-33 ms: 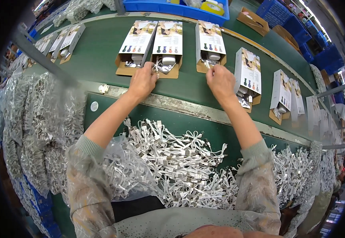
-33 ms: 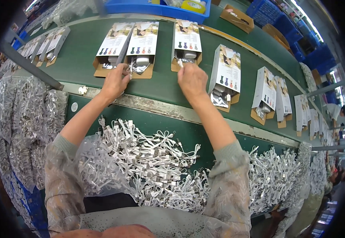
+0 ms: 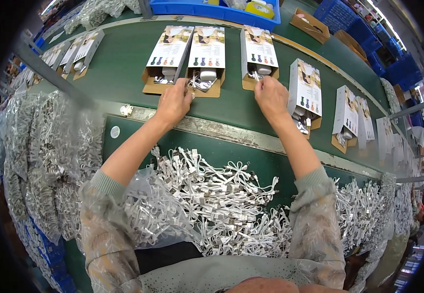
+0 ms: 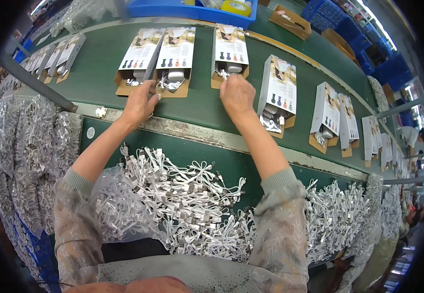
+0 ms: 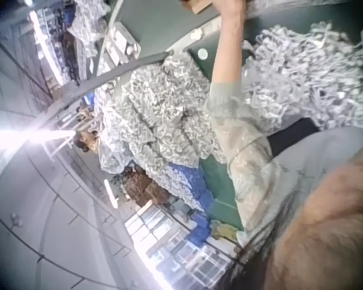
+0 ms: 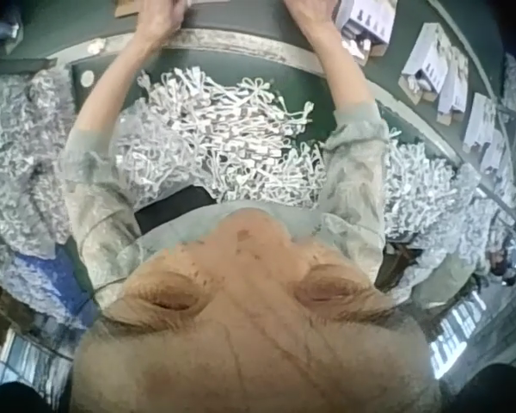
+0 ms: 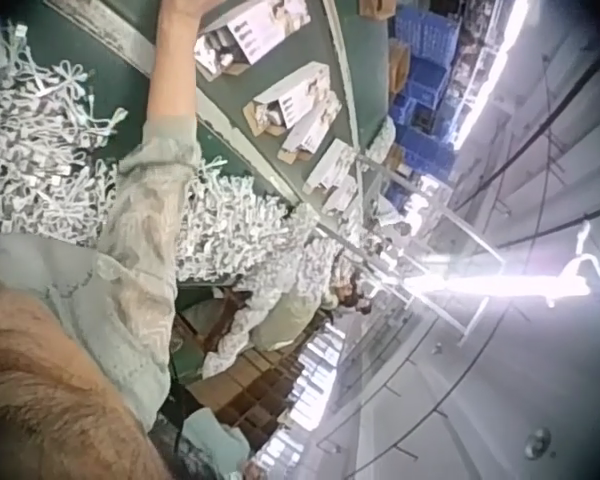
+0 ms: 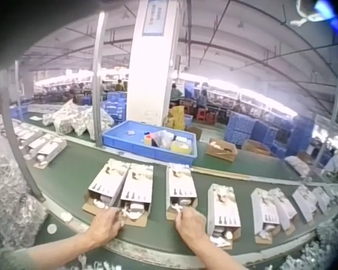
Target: The person packs small white electronics cables into product boxes by hand, placing them into the boxes on an assembly line.
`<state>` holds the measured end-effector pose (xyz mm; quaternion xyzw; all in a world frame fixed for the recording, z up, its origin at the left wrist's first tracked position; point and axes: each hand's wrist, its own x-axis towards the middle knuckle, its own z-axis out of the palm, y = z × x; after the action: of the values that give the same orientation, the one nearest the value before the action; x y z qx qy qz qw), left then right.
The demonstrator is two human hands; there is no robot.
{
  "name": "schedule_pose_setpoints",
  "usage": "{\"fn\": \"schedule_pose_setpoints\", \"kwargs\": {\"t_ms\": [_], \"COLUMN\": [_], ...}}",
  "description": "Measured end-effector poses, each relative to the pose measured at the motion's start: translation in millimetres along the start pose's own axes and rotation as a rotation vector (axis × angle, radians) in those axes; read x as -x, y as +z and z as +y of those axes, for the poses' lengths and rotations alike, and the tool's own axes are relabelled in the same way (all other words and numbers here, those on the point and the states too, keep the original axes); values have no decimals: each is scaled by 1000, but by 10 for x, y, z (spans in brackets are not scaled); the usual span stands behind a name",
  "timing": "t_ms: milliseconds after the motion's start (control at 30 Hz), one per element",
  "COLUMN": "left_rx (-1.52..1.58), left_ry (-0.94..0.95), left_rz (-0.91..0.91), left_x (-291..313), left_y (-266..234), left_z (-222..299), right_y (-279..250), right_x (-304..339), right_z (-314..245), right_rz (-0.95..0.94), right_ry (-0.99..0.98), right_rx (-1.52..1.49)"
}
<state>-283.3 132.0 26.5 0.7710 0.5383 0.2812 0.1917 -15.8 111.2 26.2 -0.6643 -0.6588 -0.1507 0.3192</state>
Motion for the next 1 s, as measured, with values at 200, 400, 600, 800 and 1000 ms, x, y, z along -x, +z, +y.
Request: {"fn": "schedule_pose_setpoints", "kwargs": {"t_ms": [200, 400, 600, 800, 1000], "left_rx": [36, -207, -349, -179, -421], "left_ry": [-19, 126, 130, 210, 209], "left_rz": [-75, -182, -225, -63, -79], "left_x": [145, 694, 814, 318, -266], "left_y": [-178, -582, -826, -932, -738], "left_z": [-7, -434, -424, -39, -97], "right_y": [473, 14, -516, -1272, -1249], "right_x": [-133, 355, 777, 620, 614], "right_z": [562, -847, -1654, -1762, -1918], "right_rz": [23, -123, -484, -750, -1189], "right_ry": [-7, -236, -256, -177, -80], "right_rx": [207, -227, -532, -142, -327]}}
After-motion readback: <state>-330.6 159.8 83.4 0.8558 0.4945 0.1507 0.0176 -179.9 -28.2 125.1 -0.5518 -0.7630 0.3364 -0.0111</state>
